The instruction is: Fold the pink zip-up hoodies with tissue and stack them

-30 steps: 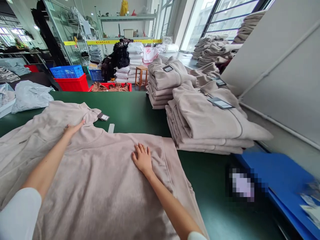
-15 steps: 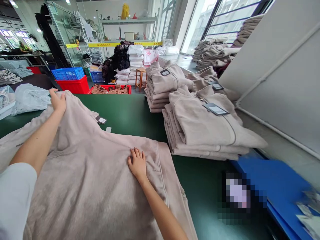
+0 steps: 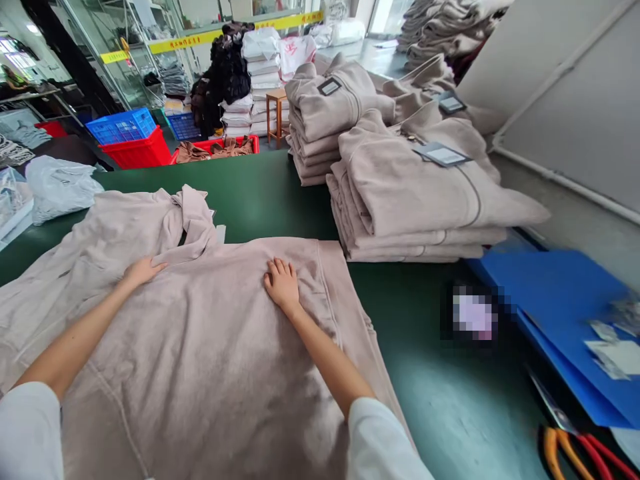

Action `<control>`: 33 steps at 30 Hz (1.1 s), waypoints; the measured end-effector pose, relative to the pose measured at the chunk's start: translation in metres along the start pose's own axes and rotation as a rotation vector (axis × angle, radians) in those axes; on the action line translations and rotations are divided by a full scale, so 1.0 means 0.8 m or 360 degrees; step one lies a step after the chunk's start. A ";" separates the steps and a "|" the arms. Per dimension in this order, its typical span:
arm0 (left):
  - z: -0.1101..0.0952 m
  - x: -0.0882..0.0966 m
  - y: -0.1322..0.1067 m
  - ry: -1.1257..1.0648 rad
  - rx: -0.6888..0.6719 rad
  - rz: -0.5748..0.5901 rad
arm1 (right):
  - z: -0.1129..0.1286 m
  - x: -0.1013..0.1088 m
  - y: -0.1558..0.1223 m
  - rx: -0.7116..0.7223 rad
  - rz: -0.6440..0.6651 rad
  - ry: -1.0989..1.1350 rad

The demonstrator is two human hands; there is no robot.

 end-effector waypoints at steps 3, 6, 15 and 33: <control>0.007 0.020 0.019 0.0007 0.0032 -0.0112 | -0.009 0.000 -0.002 -0.0145 0.0003 -0.0063; -0.007 0.057 0.050 -0.0013 0.0028 -0.0306 | -0.032 0.007 -0.003 -0.0511 -0.0065 -0.0161; -0.131 -0.007 -0.023 -0.0276 -0.0580 -0.0801 | -0.042 0.011 0.019 -0.0699 -0.0020 -0.0191; 0.016 -0.082 -0.164 0.0210 -0.0431 -0.0498 | -0.101 0.114 -0.074 -0.0183 0.0077 -0.0420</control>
Point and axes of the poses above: each hand's wrist, its own y-axis towards the middle knuckle, its own x-axis out of the back of the hand, z = x × y, the point moved 9 cm from there along y, towards the middle knuckle, and after that the axes turned 10 degrees about -y, right-handed, at the moved point
